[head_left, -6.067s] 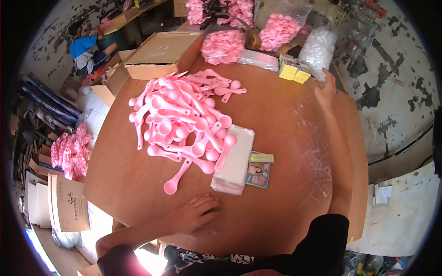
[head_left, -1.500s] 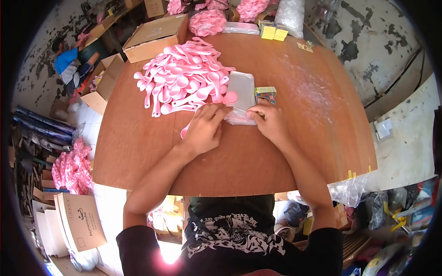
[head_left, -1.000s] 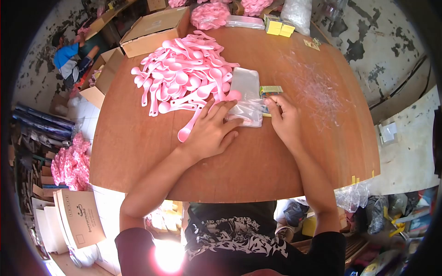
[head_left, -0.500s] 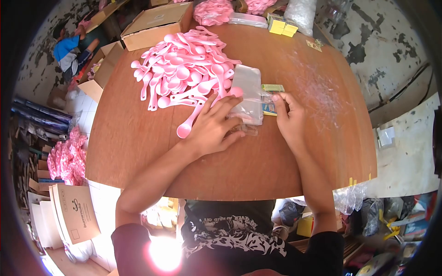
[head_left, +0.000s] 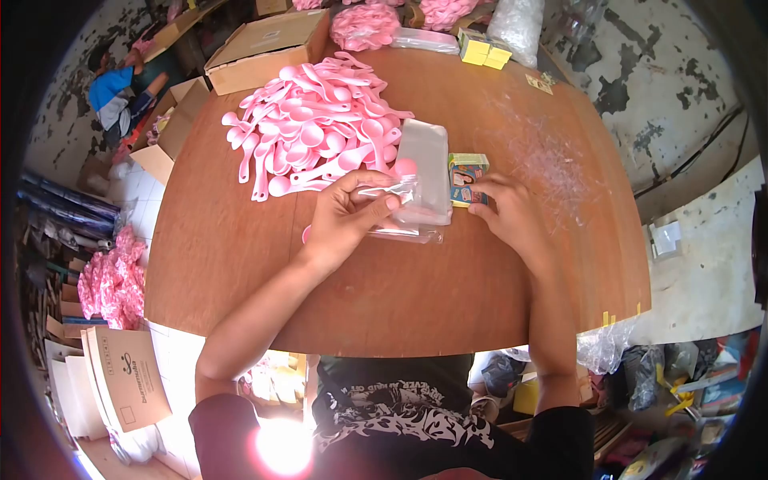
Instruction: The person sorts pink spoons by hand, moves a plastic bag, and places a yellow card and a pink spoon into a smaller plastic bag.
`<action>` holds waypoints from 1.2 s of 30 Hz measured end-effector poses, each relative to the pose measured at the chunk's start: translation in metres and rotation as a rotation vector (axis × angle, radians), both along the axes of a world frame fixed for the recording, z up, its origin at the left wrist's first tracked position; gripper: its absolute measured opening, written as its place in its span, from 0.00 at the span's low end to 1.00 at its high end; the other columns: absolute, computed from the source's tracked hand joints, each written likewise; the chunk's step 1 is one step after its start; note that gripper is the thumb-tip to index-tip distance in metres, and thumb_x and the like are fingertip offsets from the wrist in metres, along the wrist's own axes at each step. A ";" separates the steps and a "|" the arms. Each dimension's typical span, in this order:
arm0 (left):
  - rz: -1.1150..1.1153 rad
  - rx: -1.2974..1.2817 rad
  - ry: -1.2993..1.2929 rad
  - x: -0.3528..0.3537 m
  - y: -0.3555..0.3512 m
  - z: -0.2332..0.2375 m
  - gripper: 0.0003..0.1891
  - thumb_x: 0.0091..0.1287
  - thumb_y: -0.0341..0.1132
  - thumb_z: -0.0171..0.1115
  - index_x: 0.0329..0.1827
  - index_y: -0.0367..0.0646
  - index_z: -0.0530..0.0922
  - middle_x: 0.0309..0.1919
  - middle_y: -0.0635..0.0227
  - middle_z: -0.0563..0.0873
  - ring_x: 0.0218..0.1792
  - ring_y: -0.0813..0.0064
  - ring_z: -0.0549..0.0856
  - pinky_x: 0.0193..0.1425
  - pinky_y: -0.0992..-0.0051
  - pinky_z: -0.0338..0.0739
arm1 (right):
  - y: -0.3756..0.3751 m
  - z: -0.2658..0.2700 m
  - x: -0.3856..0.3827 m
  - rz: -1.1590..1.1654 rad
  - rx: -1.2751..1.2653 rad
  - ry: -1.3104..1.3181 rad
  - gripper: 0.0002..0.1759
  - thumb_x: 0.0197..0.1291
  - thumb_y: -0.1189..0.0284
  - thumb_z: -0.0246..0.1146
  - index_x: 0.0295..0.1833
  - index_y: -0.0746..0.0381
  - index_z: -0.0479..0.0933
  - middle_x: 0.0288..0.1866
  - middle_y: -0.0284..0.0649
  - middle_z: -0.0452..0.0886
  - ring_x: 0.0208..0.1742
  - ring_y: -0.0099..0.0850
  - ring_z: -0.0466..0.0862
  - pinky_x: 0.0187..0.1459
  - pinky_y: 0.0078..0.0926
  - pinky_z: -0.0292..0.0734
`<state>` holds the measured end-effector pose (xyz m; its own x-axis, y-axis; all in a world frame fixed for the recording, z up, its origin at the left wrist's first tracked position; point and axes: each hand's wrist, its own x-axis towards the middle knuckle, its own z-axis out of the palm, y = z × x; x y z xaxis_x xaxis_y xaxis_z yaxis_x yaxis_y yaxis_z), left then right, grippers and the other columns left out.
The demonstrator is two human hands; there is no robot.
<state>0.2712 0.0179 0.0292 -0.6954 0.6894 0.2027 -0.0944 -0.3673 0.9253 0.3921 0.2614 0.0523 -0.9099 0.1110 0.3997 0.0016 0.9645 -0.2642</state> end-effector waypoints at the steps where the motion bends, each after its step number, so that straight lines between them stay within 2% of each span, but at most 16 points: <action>1: -0.004 -0.001 -0.001 -0.001 -0.001 0.000 0.13 0.65 0.27 0.65 0.51 0.38 0.77 0.40 0.64 0.87 0.33 0.78 0.86 0.38 0.78 0.83 | 0.001 -0.002 0.001 -0.003 -0.014 -0.043 0.12 0.53 0.73 0.67 0.44 0.61 0.83 0.43 0.40 0.83 0.39 0.43 0.83 0.42 0.37 0.78; 4: -0.042 -0.038 -0.157 -0.003 -0.007 0.005 0.15 0.66 0.27 0.64 0.56 0.39 0.76 0.43 0.61 0.87 0.36 0.76 0.87 0.40 0.76 0.84 | 0.010 -0.008 -0.001 0.061 -0.127 0.009 0.09 0.53 0.74 0.67 0.41 0.61 0.83 0.39 0.41 0.84 0.38 0.44 0.83 0.41 0.38 0.77; 8: -0.006 -0.022 -0.150 -0.004 -0.005 0.001 0.15 0.67 0.27 0.63 0.56 0.38 0.75 0.43 0.59 0.87 0.40 0.76 0.87 0.44 0.76 0.84 | 0.000 0.009 0.002 0.030 -0.008 0.106 0.06 0.54 0.75 0.66 0.38 0.63 0.81 0.34 0.42 0.83 0.31 0.41 0.82 0.35 0.35 0.76; 10: -0.031 -0.100 -0.121 -0.005 -0.005 0.002 0.18 0.66 0.27 0.64 0.58 0.36 0.74 0.44 0.59 0.87 0.42 0.76 0.87 0.48 0.78 0.83 | -0.016 0.018 0.002 -0.151 -0.149 0.452 0.04 0.61 0.75 0.64 0.36 0.66 0.79 0.30 0.39 0.82 0.25 0.29 0.79 0.28 0.26 0.71; 11: -0.027 -0.101 -0.119 -0.004 -0.006 0.003 0.18 0.66 0.27 0.64 0.58 0.36 0.74 0.44 0.59 0.87 0.42 0.76 0.87 0.48 0.78 0.83 | -0.019 0.019 0.003 -0.147 -0.151 0.453 0.04 0.61 0.75 0.64 0.36 0.66 0.79 0.30 0.39 0.82 0.25 0.29 0.79 0.28 0.26 0.71; 13: -0.039 -0.169 -0.083 0.000 -0.007 0.006 0.21 0.65 0.27 0.65 0.60 0.34 0.72 0.43 0.60 0.87 0.42 0.78 0.86 0.49 0.79 0.81 | -0.024 0.020 0.008 -0.019 -0.660 0.596 0.07 0.66 0.73 0.61 0.36 0.66 0.78 0.27 0.33 0.80 0.24 0.18 0.73 0.25 0.17 0.65; 14: -0.068 -0.157 -0.084 0.001 -0.006 0.004 0.24 0.64 0.27 0.66 0.63 0.33 0.71 0.42 0.61 0.88 0.41 0.79 0.86 0.50 0.79 0.81 | -0.031 0.024 0.009 0.003 -0.782 0.578 0.09 0.67 0.71 0.62 0.38 0.67 0.79 0.28 0.29 0.78 0.25 0.14 0.72 0.24 0.14 0.64; 17: -0.170 -0.217 0.031 0.004 -0.007 0.000 0.24 0.64 0.27 0.66 0.63 0.33 0.71 0.42 0.61 0.88 0.41 0.80 0.86 0.50 0.79 0.81 | -0.044 0.019 0.010 0.072 -0.904 0.473 0.08 0.65 0.71 0.63 0.40 0.67 0.80 0.28 0.30 0.79 0.23 0.15 0.72 0.24 0.13 0.65; 21: -0.280 -0.204 0.043 0.012 -0.006 0.000 0.26 0.65 0.26 0.64 0.65 0.30 0.68 0.42 0.59 0.88 0.42 0.80 0.86 0.49 0.79 0.80 | -0.053 0.011 0.006 0.116 -0.864 0.375 0.10 0.65 0.70 0.64 0.41 0.68 0.81 0.26 0.30 0.78 0.23 0.14 0.72 0.24 0.13 0.65; 22: -0.269 -0.189 0.048 0.012 -0.006 -0.001 0.30 0.66 0.26 0.64 0.69 0.29 0.63 0.42 0.58 0.88 0.42 0.81 0.85 0.49 0.80 0.79 | -0.051 0.008 0.005 0.135 -0.887 0.324 0.09 0.65 0.71 0.65 0.40 0.67 0.81 0.26 0.29 0.78 0.24 0.12 0.71 0.24 0.14 0.64; 23: -0.267 -0.192 0.040 0.012 -0.006 -0.001 0.30 0.66 0.26 0.64 0.69 0.29 0.63 0.42 0.58 0.88 0.42 0.81 0.85 0.49 0.80 0.79 | -0.049 0.007 0.005 0.133 -0.891 0.316 0.09 0.65 0.71 0.65 0.40 0.67 0.81 0.26 0.29 0.78 0.24 0.12 0.71 0.24 0.14 0.64; 26: -0.239 -0.256 0.103 0.013 -0.010 0.009 0.36 0.66 0.25 0.63 0.74 0.30 0.54 0.44 0.58 0.88 0.44 0.84 0.84 0.50 0.81 0.76 | -0.045 0.005 0.004 0.175 -0.774 0.167 0.09 0.65 0.71 0.64 0.39 0.67 0.82 0.26 0.28 0.79 0.25 0.11 0.69 0.25 0.14 0.62; 31: -0.244 -0.308 0.260 0.012 -0.010 0.002 0.36 0.65 0.25 0.64 0.74 0.31 0.55 0.45 0.59 0.88 0.46 0.84 0.83 0.51 0.81 0.75 | -0.054 0.004 0.004 0.227 -0.824 -0.030 0.09 0.65 0.70 0.64 0.40 0.67 0.82 0.26 0.28 0.78 0.25 0.12 0.68 0.26 0.14 0.62; 33: -0.243 -0.297 0.271 0.013 -0.012 0.007 0.37 0.65 0.25 0.65 0.74 0.32 0.55 0.45 0.60 0.88 0.46 0.84 0.83 0.50 0.81 0.75 | -0.055 0.003 0.005 0.215 -0.793 -0.023 0.08 0.64 0.72 0.65 0.41 0.66 0.82 0.27 0.28 0.79 0.26 0.12 0.70 0.27 0.14 0.63; 36: -0.244 -0.248 0.244 0.012 -0.016 0.014 0.37 0.64 0.24 0.65 0.74 0.33 0.56 0.43 0.60 0.87 0.44 0.85 0.82 0.48 0.82 0.75 | -0.061 0.011 0.004 0.176 -0.942 0.176 0.07 0.62 0.76 0.66 0.44 0.66 0.81 0.30 0.30 0.83 0.29 0.11 0.75 0.30 0.12 0.66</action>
